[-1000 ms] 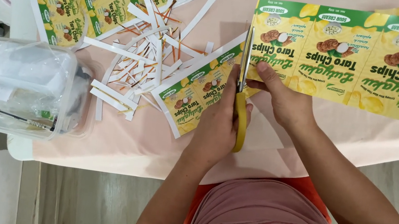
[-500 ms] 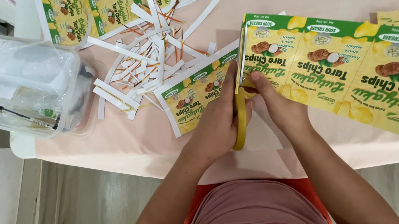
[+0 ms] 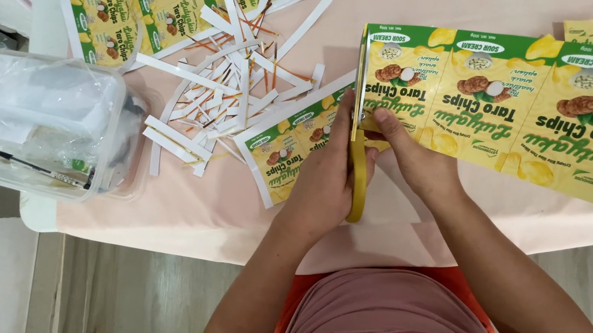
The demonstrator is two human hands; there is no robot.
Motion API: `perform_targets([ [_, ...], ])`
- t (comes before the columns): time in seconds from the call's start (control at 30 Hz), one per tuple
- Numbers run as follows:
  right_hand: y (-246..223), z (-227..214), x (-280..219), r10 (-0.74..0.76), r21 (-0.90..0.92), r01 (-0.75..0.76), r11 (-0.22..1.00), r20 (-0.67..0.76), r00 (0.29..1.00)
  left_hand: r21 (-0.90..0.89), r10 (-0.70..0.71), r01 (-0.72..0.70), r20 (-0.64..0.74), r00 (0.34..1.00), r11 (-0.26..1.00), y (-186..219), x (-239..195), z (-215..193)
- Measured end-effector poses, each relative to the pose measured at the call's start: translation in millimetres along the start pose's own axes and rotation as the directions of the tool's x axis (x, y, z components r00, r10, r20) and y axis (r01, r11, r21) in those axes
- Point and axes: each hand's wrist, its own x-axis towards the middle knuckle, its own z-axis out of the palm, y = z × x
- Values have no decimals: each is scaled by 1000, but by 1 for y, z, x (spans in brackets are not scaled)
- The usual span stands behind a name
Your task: The person uses yellow-handled scissors to cut a sheet of printed Lutyaku Taro Chips labels into individual pieces. They repeatedly trim the edges and separate the labels, placing the cut pieces on the table.
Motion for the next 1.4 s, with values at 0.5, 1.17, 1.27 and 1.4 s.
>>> perform_targets([
  [0.5, -4, -6, -1, 61, -89, -56, 994, 58, 996, -3, -56, 56, 30, 998, 998, 0, 5, -2],
  [1.17, 18, -27, 12, 129, 147, -144, 979, 109, 986, -858, -232, 175, 67, 970, 483, -75, 42, -39],
  [1.27, 32, -39, 22, 35, 16, -39, 999, 217, 976, -827, -220, 57, -82, 972, 560, -87, 36, -35],
  [1.4, 14, -49, 18, -45, -45, 63, 997, 318, 947, -737, -159, -84, -254, 954, 671, -71, 25, -26],
])
